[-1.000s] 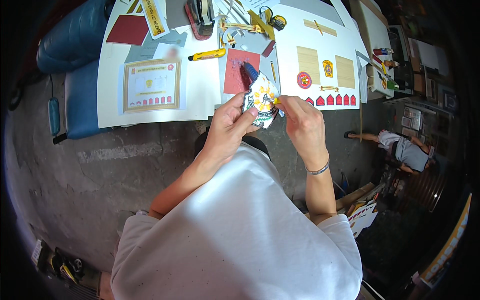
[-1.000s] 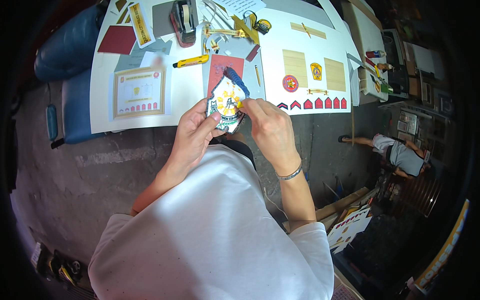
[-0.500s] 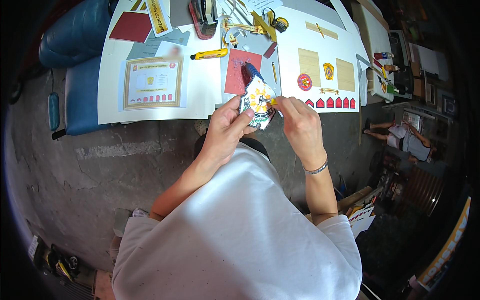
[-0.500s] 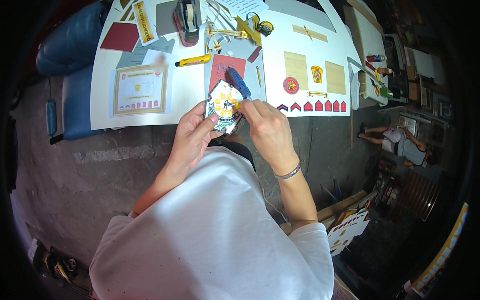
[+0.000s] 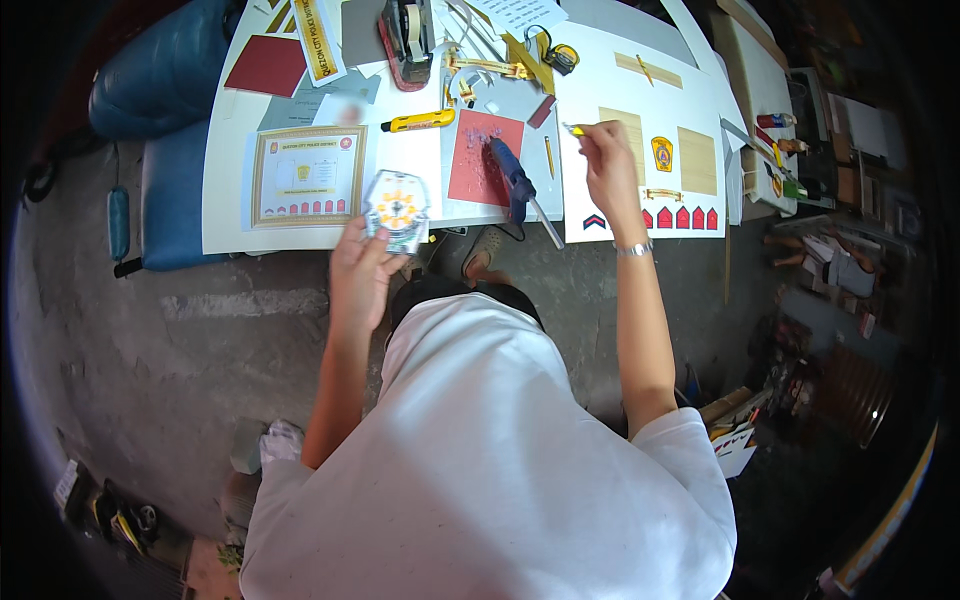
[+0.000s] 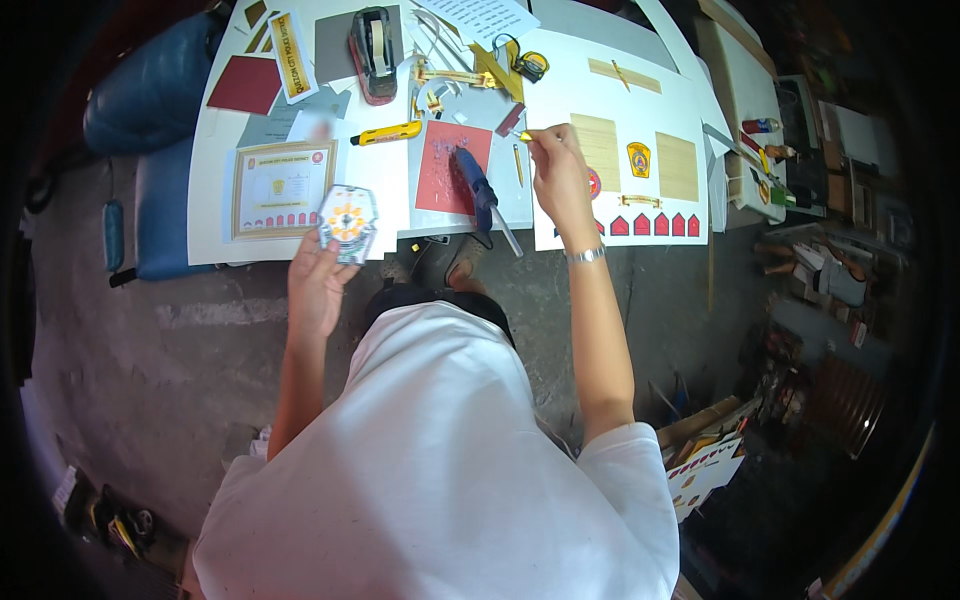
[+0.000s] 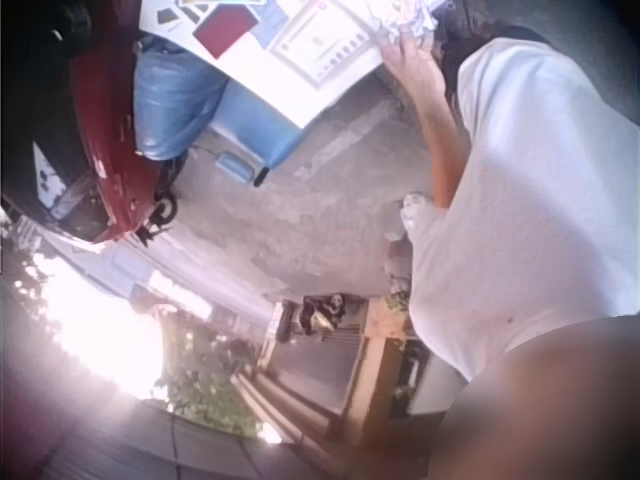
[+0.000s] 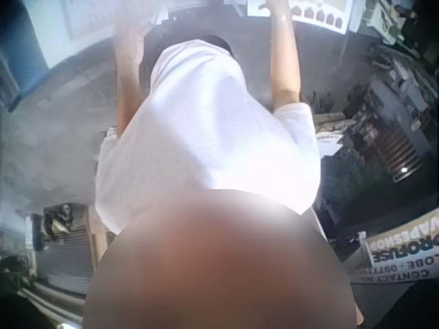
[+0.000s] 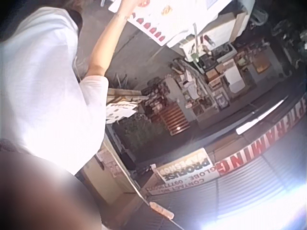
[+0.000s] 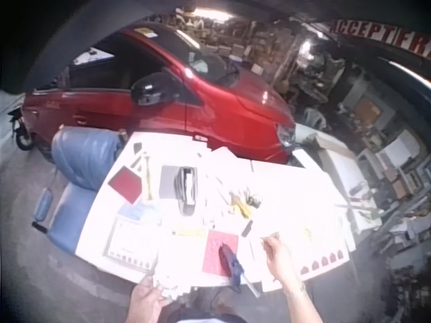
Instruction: The person assembles a craft display by applying hot glue to printed patches and affixing them to a white board. They measure and mark positions with a tape measure and pencil, then press each patch into place. The person handles patches, a hot glue gun, a tape measure, and a pencil.
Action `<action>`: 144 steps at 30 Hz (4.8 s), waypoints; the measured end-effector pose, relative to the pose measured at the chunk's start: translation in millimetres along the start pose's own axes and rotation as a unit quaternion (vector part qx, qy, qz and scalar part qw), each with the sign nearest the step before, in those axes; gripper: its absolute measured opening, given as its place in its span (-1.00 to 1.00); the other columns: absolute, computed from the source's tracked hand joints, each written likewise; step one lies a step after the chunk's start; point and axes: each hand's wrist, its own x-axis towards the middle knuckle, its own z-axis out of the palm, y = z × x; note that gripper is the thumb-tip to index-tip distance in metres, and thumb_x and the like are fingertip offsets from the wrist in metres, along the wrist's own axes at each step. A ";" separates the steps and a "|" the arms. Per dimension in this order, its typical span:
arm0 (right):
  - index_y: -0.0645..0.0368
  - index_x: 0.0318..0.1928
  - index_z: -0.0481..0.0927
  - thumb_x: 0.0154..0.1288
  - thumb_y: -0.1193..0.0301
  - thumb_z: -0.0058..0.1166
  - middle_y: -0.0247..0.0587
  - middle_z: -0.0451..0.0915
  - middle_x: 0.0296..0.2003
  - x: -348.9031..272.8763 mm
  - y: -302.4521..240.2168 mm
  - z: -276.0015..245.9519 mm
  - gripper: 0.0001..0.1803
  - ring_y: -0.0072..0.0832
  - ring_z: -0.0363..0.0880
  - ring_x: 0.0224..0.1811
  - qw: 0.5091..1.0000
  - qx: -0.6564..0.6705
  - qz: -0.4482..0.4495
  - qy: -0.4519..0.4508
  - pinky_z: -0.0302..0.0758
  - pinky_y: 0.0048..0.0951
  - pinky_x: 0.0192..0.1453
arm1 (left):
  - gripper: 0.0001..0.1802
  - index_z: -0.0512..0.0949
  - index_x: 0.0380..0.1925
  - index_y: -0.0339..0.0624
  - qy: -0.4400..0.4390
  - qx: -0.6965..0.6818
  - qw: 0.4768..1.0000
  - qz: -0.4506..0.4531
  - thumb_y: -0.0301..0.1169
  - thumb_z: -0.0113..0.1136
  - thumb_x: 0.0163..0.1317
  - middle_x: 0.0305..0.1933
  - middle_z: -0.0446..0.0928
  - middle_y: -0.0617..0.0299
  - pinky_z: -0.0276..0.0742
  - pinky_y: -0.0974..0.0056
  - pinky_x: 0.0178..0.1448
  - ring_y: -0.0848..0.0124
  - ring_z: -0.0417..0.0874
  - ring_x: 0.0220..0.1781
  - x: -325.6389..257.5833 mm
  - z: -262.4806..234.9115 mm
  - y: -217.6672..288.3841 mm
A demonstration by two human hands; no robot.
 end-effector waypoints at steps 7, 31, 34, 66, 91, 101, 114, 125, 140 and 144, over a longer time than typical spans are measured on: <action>0.28 -0.14 0.72 0.33 0.56 0.29 -0.20 0.77 -0.34 6.4 139.4 142.7 -0.88 -0.51 0.73 -0.29 0.955 0.122 0.241 -0.123 0.65 -0.42 -0.12 | -0.88 0.46 -0.08 -0.19 0.096 -0.012 0.992 0.083 -0.45 0.19 0.53 -0.06 0.71 0.08 0.84 0.30 -0.05 0.37 0.81 -0.07 -10.2 -10.6 -8.9; 0.23 -0.15 0.72 0.45 0.33 0.19 -0.02 0.71 -0.22 -293.6 125.0 -28.0 -0.79 -0.12 0.73 -0.19 0.859 0.078 0.401 0.309 0.61 -0.21 -0.09 | -0.37 0.23 0.46 -0.40 -0.332 0.125 0.934 -0.052 -0.40 0.21 0.51 0.40 0.46 -0.07 0.49 0.10 0.45 0.25 0.56 0.36 107.2 166.4 -55.8; 0.25 -0.13 0.71 0.53 0.31 0.16 -0.19 0.72 -0.33 -395.2 114.7 -37.1 -0.77 -0.42 0.70 -0.31 0.762 0.131 0.519 0.366 0.60 -0.34 -0.16 | -0.41 0.25 0.43 -0.41 -0.365 0.109 0.919 -0.103 -0.43 0.17 0.50 0.42 0.43 -0.11 0.44 0.06 0.51 0.21 0.53 0.40 92.4 221.1 -89.6; 0.12 -0.33 0.66 0.47 0.10 -0.06 0.04 0.71 -0.35 -785.0 288.6 -9.1 -0.60 0.03 0.70 -0.17 0.505 0.157 0.829 0.179 0.60 0.06 -0.03 | -0.85 0.41 -0.13 -0.18 -0.601 0.207 0.561 -0.531 -0.52 0.22 0.47 0.20 0.61 -0.02 0.54 0.00 0.44 0.19 0.65 0.29 -213.4 688.4 -716.3; 0.24 0.06 0.67 0.40 0.16 0.06 0.18 0.61 0.16 -918.1 569.0 -154.4 -0.57 0.02 0.53 0.31 0.289 0.282 0.824 0.396 0.48 0.09 0.35 | -0.30 0.27 0.47 -0.30 -0.562 0.408 0.425 -0.581 -0.45 0.32 0.38 0.49 0.32 -0.26 0.71 -0.28 0.29 -0.17 0.50 0.45 -437.4 779.2 -999.4; 0.17 -0.14 0.78 0.17 0.27 0.24 -0.01 0.71 -0.07 -935.1 566.8 -181.6 -0.69 -0.10 0.63 0.17 0.377 0.336 0.794 0.339 0.55 -0.07 0.26 | -0.25 0.18 0.52 -0.26 -0.555 0.426 0.418 -0.579 -0.45 0.28 0.41 0.51 0.28 -0.29 0.72 -0.33 0.25 -0.18 0.50 0.44 -470.1 781.7 -1040.6; 0.24 -0.21 0.72 0.42 0.07 0.02 0.19 0.73 -0.16 -973.2 521.9 -217.9 -0.55 0.07 0.73 -0.04 0.424 0.330 0.755 0.376 0.61 0.05 0.11 | -0.50 0.36 0.29 -0.22 -0.540 0.317 0.414 -0.661 -0.45 0.28 0.42 0.43 0.42 -0.19 0.56 -0.47 0.35 -0.17 0.49 0.46 -475.7 786.8 -1003.5; 0.21 -0.26 0.69 0.47 0.01 0.04 0.17 0.71 -0.24 -943.7 457.9 -174.0 -0.52 0.14 0.69 -0.10 0.359 0.191 0.826 0.390 0.58 0.07 0.06 | -0.79 0.39 -0.07 -0.16 -0.590 0.255 0.567 -0.515 -0.47 0.24 0.46 0.09 0.63 0.07 0.75 0.15 0.13 0.27 0.73 0.10 -358.5 780.3 -891.3; 0.19 -0.06 0.70 0.45 0.07 0.13 0.12 0.74 -0.16 -778.5 522.9 -310.9 -0.59 0.11 0.70 -0.03 0.691 0.188 0.637 0.284 0.59 -0.01 0.08 | -0.80 0.40 0.08 -0.21 -0.522 0.178 0.744 -0.377 -0.52 0.13 0.54 0.02 0.67 0.07 0.80 0.25 -0.06 0.39 0.78 -0.12 -253.7 693.4 -726.3; 0.20 -0.12 0.71 0.43 0.10 0.15 0.15 0.72 -0.20 -780.0 518.4 -305.1 -0.61 0.13 0.71 -0.09 0.731 0.156 0.614 0.256 0.61 0.01 -0.03 | -0.81 0.39 0.07 -0.22 -0.473 0.150 0.788 -0.365 -0.49 0.12 0.55 0.03 0.68 0.03 0.84 0.23 0.01 0.36 0.80 -0.08 -253.2 646.7 -680.4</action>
